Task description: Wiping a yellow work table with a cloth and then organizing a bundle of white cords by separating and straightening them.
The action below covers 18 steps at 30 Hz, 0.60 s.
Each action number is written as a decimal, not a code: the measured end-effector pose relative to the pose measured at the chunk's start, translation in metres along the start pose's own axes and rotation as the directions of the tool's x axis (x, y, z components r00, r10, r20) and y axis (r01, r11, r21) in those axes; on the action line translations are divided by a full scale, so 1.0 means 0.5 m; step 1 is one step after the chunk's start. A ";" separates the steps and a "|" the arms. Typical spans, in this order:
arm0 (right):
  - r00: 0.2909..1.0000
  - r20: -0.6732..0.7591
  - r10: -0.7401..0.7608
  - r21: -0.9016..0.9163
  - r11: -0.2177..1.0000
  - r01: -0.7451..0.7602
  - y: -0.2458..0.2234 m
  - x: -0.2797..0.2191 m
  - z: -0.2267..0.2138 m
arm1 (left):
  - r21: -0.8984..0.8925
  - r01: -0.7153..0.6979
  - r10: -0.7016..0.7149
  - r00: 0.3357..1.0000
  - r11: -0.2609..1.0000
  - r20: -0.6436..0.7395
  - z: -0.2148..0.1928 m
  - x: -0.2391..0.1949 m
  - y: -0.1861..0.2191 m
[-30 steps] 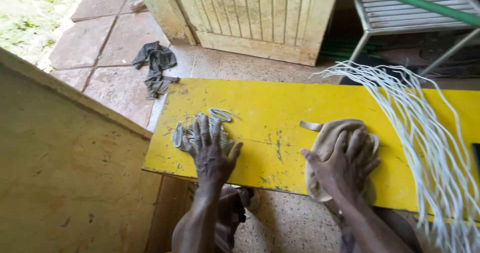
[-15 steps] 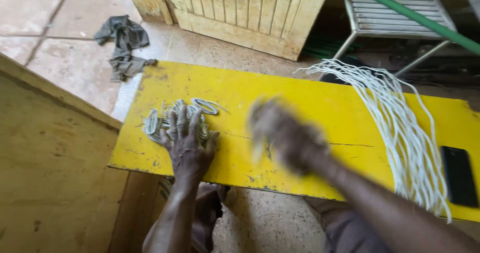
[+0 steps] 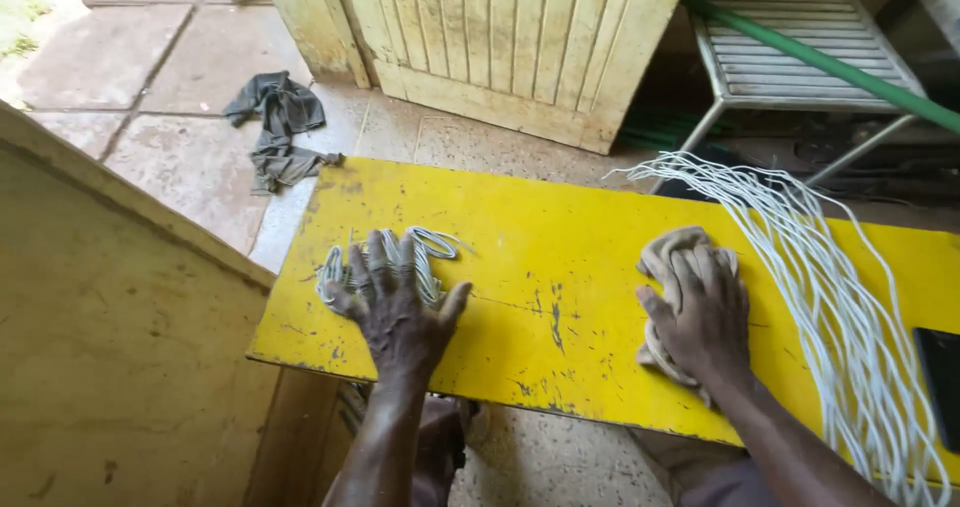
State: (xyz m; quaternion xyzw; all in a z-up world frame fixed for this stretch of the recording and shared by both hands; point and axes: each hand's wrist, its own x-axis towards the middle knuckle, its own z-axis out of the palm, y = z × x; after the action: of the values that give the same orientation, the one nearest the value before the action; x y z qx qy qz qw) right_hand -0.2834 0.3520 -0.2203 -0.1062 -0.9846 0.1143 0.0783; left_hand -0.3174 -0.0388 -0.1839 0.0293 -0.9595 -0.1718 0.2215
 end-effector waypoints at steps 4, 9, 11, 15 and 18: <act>0.990 0.036 -0.139 0.040 0.990 0.137 -0.105 0.099 0.046 | 0.046 -0.126 0.117 0.980 0.991 0.161 0.000 0.030 0.014; 0.951 0.079 -0.297 0.088 0.953 0.291 -0.263 0.218 0.044 | 0.009 -0.233 0.217 0.920 0.972 0.326 0.017 0.072 0.010; 0.933 0.159 -0.324 0.135 0.943 0.304 -0.317 0.245 0.053 | 0.019 -0.211 0.187 0.903 0.977 0.387 0.021 0.065 0.005; 0.851 0.174 -0.495 0.184 0.865 0.466 -0.415 0.253 0.068 | -0.044 -0.186 0.191 0.948 0.982 0.254 0.043 0.065 -0.022; 0.775 0.181 -0.605 0.248 0.791 0.559 -0.446 0.158 0.009 | -0.063 -0.151 0.161 0.966 0.986 0.204 0.037 0.055 -0.024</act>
State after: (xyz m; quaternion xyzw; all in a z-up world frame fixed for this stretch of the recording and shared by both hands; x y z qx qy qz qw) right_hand -0.4031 0.1567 -0.1604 0.2274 -0.9559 0.1855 -0.0062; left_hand -0.3504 -0.0479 -0.1920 -0.0697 -0.9723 -0.1786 0.1334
